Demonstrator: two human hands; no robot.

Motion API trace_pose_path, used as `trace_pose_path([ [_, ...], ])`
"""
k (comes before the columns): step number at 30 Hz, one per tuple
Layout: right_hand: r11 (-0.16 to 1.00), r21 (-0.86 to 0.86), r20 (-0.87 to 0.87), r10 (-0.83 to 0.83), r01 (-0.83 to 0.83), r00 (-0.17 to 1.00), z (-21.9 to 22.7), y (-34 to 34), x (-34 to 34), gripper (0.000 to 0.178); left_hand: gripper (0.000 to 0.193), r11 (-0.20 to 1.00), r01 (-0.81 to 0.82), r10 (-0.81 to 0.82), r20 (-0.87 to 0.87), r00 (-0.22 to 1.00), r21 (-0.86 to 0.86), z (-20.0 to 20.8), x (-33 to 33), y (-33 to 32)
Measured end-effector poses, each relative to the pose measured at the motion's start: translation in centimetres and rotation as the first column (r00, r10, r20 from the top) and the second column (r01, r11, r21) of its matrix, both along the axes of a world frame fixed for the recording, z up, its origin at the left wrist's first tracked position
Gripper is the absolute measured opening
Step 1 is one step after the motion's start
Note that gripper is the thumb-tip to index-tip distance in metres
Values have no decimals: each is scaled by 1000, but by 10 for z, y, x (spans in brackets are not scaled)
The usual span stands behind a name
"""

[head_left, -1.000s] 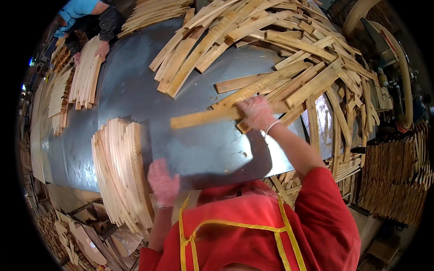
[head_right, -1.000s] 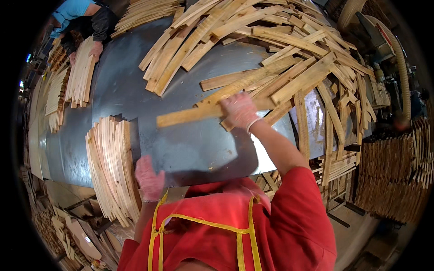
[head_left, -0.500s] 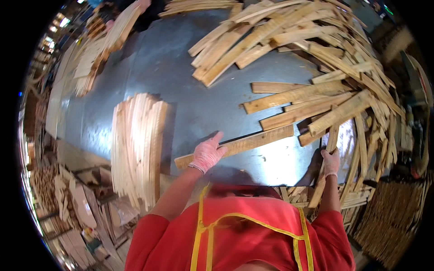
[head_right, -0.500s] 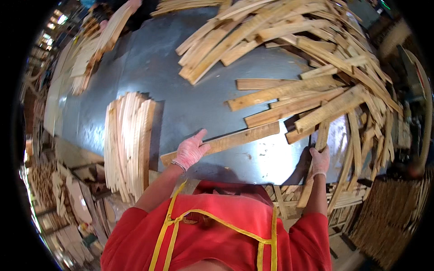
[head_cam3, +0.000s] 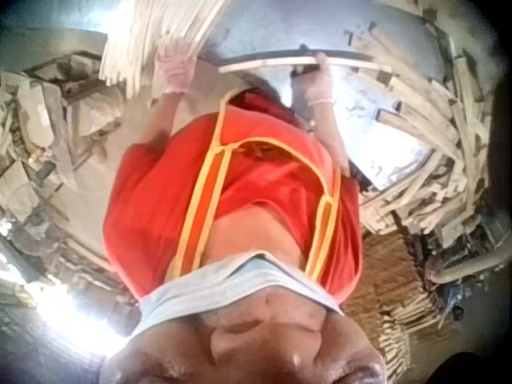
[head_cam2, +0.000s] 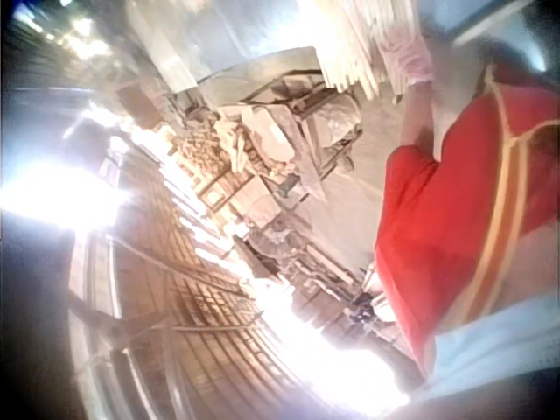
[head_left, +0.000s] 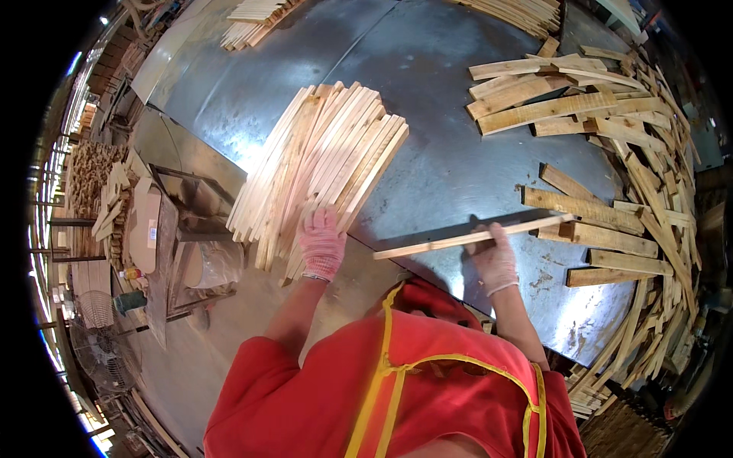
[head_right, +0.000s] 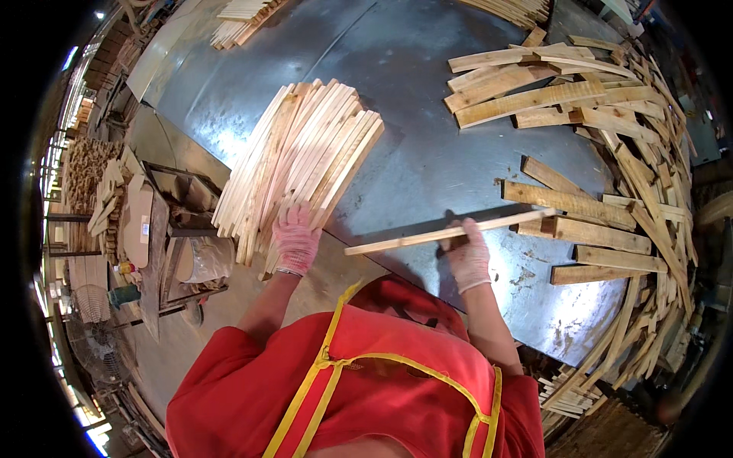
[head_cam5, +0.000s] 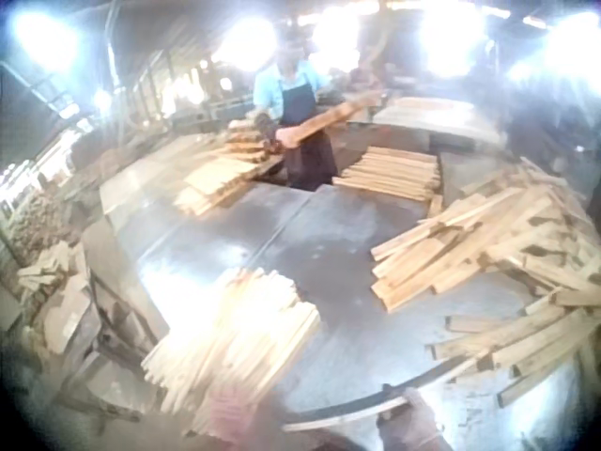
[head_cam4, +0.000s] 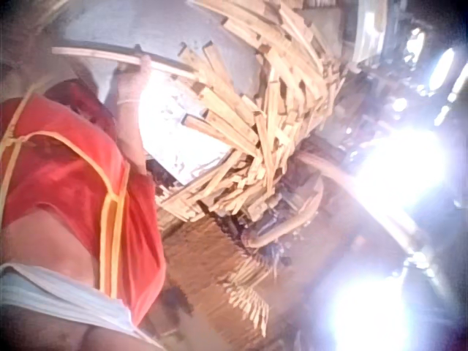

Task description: The person sorts and stacks thin wooden planks on a metal table. They pick up individual planks from a disorganized pile, align them, and place them into a neat stack. The person wears pink gloves and a red shirt with yellow straps. Another person is visible in the background working with similar materials.

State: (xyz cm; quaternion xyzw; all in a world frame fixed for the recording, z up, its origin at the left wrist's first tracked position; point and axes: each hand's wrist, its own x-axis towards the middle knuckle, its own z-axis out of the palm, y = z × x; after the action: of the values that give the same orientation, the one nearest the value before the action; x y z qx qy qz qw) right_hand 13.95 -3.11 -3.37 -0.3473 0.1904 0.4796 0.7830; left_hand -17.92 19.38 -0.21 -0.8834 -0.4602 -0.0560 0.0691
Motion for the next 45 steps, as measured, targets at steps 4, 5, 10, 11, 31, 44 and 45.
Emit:
trace_pose_path([
  [4, 979, -110, -2, 172, -171, 985, 5, 41, -45, 18, 79, 855, 228, -203, 105, 974, -465, 45, 54, -21],
  [5, 974, -118, 23, 198, -194, 980, 4, 47, -55, 15, 81, 748, 323, -279, 167, 946, -580, 57, 74, -30],
  [10, 932, -154, 276, 360, -329, 891, 19, 47, -53, 50, 55, 599, 351, -176, 309, 935, -720, 30, 107, -49],
  [11, 917, -271, 368, 379, -292, 849, 26, 36, -35, 65, 53, 669, 358, -171, 334, 927, -651, 23, 100, -47],
  [31, 428, -387, 653, -498, 817, 570, -73, -285, 341, 51, 88, 712, 427, -472, 71, 879, -557, 28, 185, -94],
  [44, 825, -243, 262, 563, -511, 784, 55, -78, -35, 52, 84, 629, 457, -665, -131, 735, -629, 13, 198, -143],
  [45, 776, -269, 373, 630, -570, 681, 62, -74, -34, 52, 73, 678, 467, -634, -129, 763, -568, -8, 184, -131],
])
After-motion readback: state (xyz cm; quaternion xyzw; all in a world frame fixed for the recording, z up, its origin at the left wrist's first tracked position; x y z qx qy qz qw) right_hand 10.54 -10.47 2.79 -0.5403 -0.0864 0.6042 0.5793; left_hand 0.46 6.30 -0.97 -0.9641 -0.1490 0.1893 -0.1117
